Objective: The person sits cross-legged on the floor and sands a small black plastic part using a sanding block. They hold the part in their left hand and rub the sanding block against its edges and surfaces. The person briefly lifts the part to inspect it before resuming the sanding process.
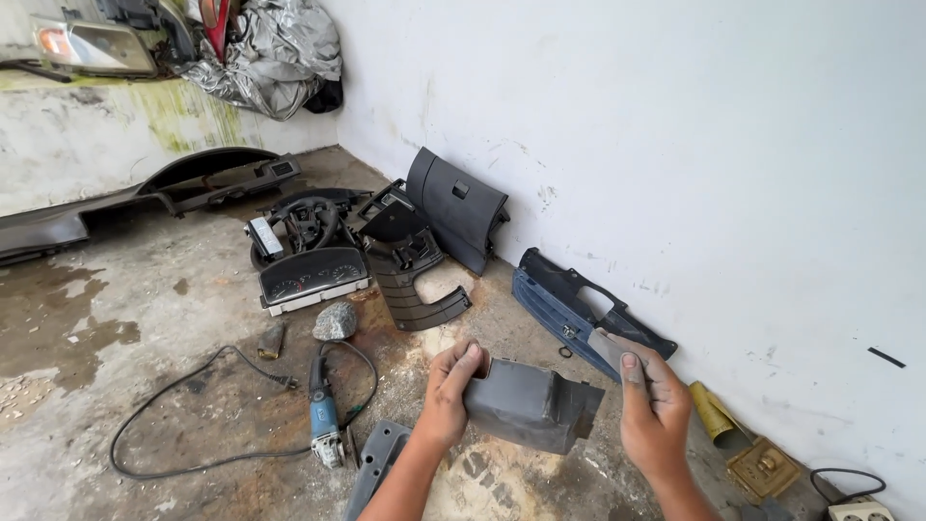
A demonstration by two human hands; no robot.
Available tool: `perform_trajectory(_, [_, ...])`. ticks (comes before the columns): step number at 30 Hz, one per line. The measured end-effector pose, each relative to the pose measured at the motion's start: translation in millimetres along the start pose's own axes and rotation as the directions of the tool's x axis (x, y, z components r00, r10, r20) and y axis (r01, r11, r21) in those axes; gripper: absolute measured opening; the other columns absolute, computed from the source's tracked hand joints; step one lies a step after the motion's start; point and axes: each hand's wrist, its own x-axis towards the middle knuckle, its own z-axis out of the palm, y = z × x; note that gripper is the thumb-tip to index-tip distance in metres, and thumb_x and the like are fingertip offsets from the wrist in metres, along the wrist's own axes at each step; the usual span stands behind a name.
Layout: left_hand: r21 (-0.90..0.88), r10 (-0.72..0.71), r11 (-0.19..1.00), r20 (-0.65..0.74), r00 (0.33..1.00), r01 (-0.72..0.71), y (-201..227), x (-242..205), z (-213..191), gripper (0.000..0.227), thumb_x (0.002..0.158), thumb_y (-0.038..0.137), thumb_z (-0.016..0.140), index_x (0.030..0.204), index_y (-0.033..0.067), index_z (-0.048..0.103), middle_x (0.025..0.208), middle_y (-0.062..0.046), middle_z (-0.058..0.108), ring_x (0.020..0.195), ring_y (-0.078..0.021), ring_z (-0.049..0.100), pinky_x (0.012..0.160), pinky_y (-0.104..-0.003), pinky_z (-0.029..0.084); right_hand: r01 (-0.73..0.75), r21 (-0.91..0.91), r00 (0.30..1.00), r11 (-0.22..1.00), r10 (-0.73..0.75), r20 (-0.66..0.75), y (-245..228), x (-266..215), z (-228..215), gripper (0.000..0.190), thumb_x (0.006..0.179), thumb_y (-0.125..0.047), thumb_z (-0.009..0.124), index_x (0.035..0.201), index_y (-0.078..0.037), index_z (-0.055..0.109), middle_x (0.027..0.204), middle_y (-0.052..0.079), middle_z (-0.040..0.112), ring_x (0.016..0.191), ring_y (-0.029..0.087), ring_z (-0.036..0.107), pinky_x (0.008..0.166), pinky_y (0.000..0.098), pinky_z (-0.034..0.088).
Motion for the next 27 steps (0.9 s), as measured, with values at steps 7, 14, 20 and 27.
perform_trajectory(7, [0.058,0.042,0.997,-0.025,0.999,-0.040,17,0,2,0.051,0.105,0.046,0.032,0.067,0.0122,0.038,0.067,-0.002,0.037,0.066,-0.0156,0.035,0.067,-0.035,0.030,-0.013,-0.081,1.000,0.997,0.012,-0.009,5,-6,-3,0.032,0.105,-0.015,0.050,0.125,0.003,0.068,0.119,0.016,0.076,0.113,0.022,0.072,0.098,0.0306,0.059])
perform_trajectory(14, [0.199,0.296,0.945,-0.179,0.938,-0.260,-23,2,5,0.047,0.110,0.026,0.041,0.065,0.0112,0.045,0.061,0.000,0.041,0.059,-0.0127,0.037,0.056,-0.032,0.031,0.053,0.033,0.996,0.998,-0.055,0.069,1,-3,-1,0.030,0.105,-0.009,0.048,0.126,0.006,0.064,0.123,0.023,0.073,0.120,0.032,0.072,0.108,0.0386,0.059])
perform_trajectory(20, [0.462,0.392,0.848,-0.220,0.893,-0.259,-22,5,9,0.055,0.108,0.041,0.030,0.064,0.0123,0.043,0.060,0.000,0.039,0.057,-0.0144,0.035,0.054,-0.033,0.026,0.166,-0.080,0.975,0.983,-0.152,0.161,29,-11,5,0.029,0.106,-0.009,0.052,0.132,-0.007,0.066,0.054,-0.009,0.050,0.042,0.001,0.034,0.033,0.0153,0.027])
perform_trajectory(27, [0.349,0.253,0.927,-0.304,0.918,-0.140,-39,13,4,0.053,0.111,0.038,0.037,0.063,0.0170,0.034,0.060,0.004,0.030,0.058,-0.0104,0.029,0.055,-0.033,0.022,0.456,-0.344,0.845,0.820,-0.278,0.458,20,-20,26,0.046,0.094,0.001,0.059,0.139,-0.004,0.060,0.154,0.022,0.050,0.146,0.035,0.047,0.121,0.0422,0.044])
